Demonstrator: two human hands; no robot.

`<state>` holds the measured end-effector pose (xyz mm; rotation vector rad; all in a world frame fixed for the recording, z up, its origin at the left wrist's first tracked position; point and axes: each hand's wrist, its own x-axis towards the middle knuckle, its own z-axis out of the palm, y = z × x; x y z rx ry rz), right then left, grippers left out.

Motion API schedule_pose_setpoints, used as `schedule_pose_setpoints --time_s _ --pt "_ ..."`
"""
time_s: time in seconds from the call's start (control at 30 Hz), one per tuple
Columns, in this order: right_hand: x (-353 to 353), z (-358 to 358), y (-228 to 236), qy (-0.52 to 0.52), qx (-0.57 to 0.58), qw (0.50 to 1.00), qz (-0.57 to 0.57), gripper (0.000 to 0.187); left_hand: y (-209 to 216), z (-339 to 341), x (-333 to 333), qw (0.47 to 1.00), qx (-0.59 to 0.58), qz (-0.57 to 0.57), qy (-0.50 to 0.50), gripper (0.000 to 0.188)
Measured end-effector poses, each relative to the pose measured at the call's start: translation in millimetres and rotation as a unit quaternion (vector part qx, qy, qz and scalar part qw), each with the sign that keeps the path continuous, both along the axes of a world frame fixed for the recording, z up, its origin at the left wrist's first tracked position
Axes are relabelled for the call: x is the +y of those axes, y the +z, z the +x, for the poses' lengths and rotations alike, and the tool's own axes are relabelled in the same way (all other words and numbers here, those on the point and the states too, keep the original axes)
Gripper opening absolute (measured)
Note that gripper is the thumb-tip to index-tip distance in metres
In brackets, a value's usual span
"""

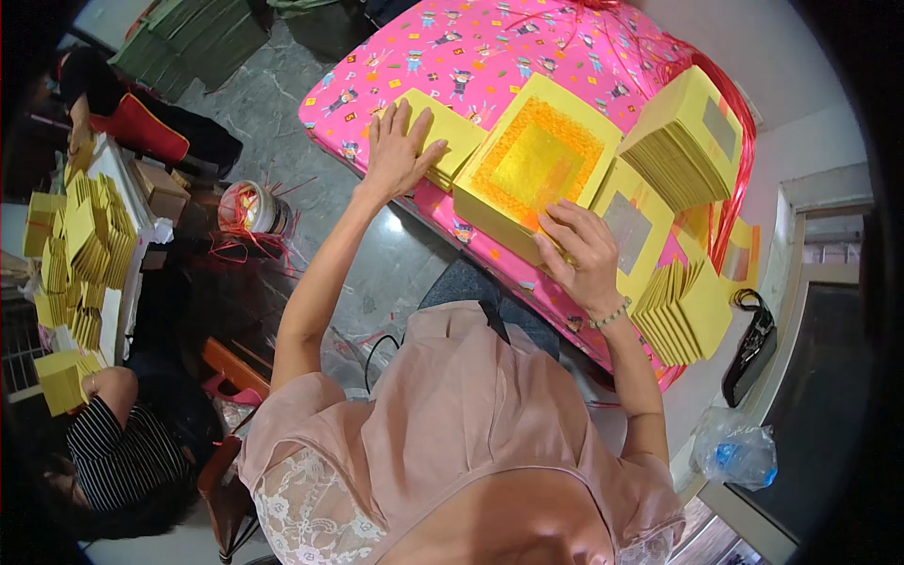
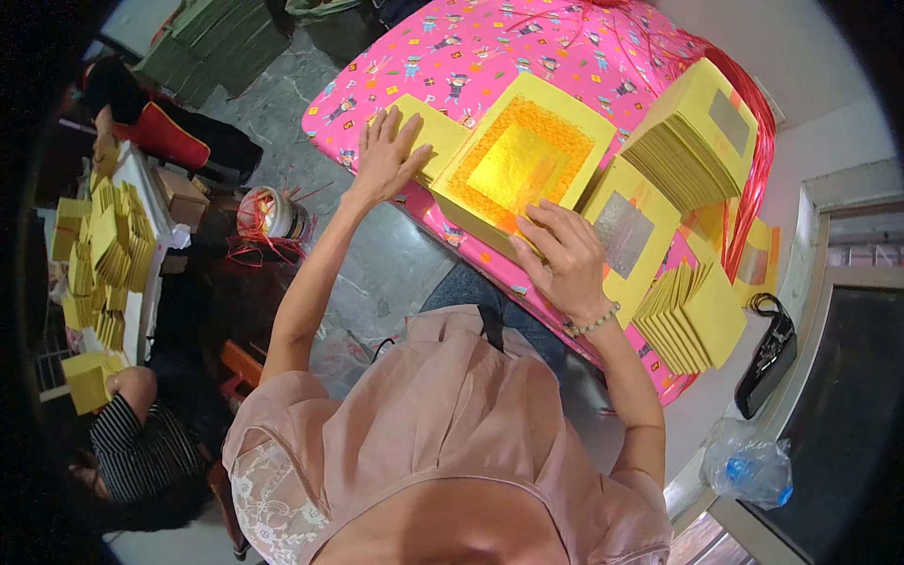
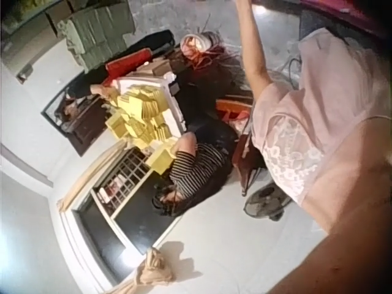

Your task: Sorting and stacking ritual yellow paper (joss paper) in a workshop setting.

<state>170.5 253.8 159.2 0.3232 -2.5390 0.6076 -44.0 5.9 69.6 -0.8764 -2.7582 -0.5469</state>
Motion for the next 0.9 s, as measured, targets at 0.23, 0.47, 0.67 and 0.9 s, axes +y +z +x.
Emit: schedule_pose_setpoints --time_s 0.23,0.47,0.67,0.9 --pt "0.5 -6.8 -3.2 -0.005 0.002 0.992 -0.127 0.007 79.7 36.3 22.4 0.956 -0.045 0.256 -0.139 0.038" --pt "-0.7 -7.5 -4.9 -0.02 -0.028 0.978 -0.204 0.006 99.1 61.2 36.9 0.909 -0.167 0.169 -0.342 0.029" --pt "-1.9 -8.9 -6.9 -0.025 -0.022 0.976 -0.215 0.006 90.2 59.9 38.1 0.909 -0.177 0.188 -0.326 0.021" --pt "-3.0 -9.5 -9.0 -0.033 -0.019 0.974 -0.225 0.005 88.4 59.9 39.1 0.912 -0.175 0.189 -0.318 0.019"
